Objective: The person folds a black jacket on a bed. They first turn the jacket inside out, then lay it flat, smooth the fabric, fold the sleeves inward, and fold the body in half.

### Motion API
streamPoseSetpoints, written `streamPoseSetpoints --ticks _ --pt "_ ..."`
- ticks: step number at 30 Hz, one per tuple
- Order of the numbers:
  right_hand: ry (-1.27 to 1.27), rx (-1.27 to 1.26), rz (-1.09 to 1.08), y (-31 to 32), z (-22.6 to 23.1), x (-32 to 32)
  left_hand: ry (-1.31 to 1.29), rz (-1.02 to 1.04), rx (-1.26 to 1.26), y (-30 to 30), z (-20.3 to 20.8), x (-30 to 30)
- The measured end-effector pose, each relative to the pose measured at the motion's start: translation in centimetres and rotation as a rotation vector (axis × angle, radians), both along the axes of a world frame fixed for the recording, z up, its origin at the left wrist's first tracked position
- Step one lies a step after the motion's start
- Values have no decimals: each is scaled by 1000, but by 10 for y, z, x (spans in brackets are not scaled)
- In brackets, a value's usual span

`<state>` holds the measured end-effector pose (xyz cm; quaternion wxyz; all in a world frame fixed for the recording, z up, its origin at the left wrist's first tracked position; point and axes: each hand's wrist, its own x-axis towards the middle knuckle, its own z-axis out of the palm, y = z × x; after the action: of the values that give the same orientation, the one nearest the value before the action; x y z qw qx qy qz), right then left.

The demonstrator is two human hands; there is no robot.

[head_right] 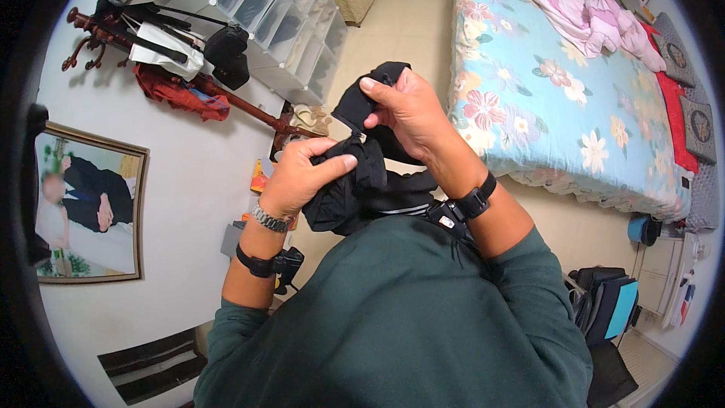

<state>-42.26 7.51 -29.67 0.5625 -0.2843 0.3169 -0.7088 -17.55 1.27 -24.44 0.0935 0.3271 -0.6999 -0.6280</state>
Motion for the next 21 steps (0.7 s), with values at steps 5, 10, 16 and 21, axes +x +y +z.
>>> streamPoseSetpoints --ticks 5,10,16,21 --pt "42 37 -13 2 7 0 171 68 120 -1 -16 3" --pt "16 25 17 3 4 7 270 108 191 3 -26 8" --pt "-20 44 71 9 1 15 320 145 219 5 -29 14" --pt "112 109 151 10 -4 18 311 168 209 5 -36 17"
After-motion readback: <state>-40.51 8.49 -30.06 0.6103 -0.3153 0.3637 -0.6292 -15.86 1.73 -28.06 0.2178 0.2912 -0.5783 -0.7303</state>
